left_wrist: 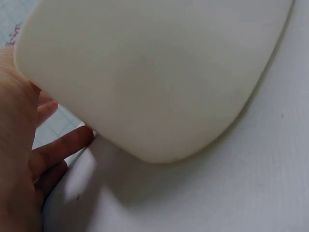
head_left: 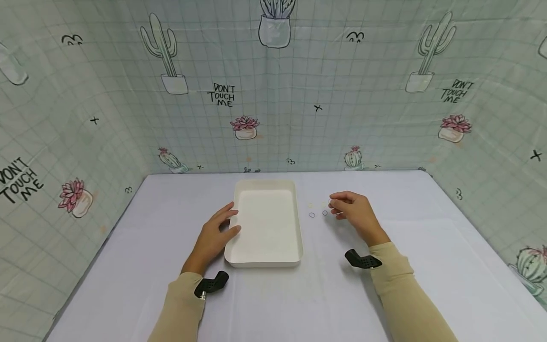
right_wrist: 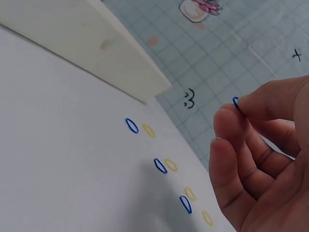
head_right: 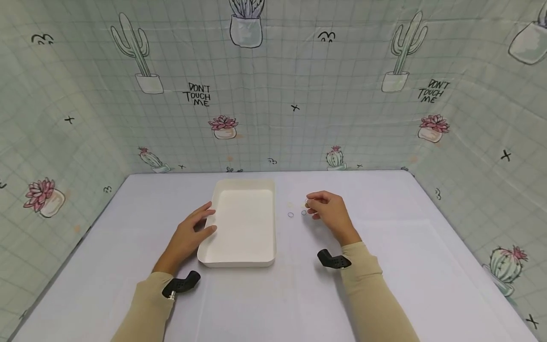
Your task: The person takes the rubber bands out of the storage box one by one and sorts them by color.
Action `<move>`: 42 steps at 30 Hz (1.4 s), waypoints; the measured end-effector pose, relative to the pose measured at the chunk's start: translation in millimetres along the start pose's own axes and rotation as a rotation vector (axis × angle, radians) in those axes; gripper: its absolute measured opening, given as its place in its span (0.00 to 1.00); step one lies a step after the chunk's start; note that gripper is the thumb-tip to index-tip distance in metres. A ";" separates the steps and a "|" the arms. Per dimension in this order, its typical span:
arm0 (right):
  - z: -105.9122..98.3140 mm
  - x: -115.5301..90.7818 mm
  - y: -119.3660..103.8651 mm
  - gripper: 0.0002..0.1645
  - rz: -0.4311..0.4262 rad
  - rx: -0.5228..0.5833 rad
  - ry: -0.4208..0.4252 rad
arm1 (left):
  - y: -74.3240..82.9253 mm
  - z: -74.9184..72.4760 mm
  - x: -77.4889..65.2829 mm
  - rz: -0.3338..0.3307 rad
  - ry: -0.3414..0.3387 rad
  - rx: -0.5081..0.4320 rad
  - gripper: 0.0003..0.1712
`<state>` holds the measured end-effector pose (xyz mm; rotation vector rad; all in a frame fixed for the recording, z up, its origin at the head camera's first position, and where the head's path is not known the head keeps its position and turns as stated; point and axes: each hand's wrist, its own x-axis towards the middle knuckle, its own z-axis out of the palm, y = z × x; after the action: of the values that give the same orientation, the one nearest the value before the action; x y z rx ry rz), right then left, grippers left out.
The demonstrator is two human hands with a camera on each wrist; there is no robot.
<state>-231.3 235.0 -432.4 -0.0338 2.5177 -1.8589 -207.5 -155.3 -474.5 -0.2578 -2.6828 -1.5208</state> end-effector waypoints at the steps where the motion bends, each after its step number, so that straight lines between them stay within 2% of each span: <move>1: -1.1 0.4 1.7 0.24 0.006 -0.001 0.001 | -0.1 -1.0 -0.2 0.000 0.002 0.001 0.29; 4: -6.6 1.2 9.2 0.24 0.034 -0.024 0.016 | -0.1 -1.7 -0.8 -0.011 -0.014 -0.007 0.29; 8: -15.2 3.9 21.3 0.23 0.092 -0.032 0.062 | 1.3 -1.8 0.8 0.009 -0.021 -0.019 0.29; 15: -23.1 9.5 28.9 0.21 0.146 -0.030 0.098 | 3.7 -9.2 0.7 0.000 0.006 0.008 0.28; 21: -33.6 11.1 33.3 0.20 0.146 -0.091 0.136 | 3.4 -7.9 1.5 0.012 -0.013 -0.001 0.28; 25: -36.6 10.9 36.3 0.18 0.151 -0.130 0.131 | 3.4 -5.4 1.4 0.009 -0.010 -0.012 0.28; 34: -32.1 11.8 34.1 0.14 0.116 -0.344 0.122 | 3.8 -5.5 5.7 0.020 -0.015 -0.023 0.28; 42: -29.9 10.2 37.7 0.16 0.121 -0.381 0.126 | 2.8 -5.7 2.5 0.005 -0.020 -0.003 0.29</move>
<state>-242.5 274.3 -459.6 0.2340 2.8481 -1.3571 -209.7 -158.4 -468.9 -0.2801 -2.6927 -1.5299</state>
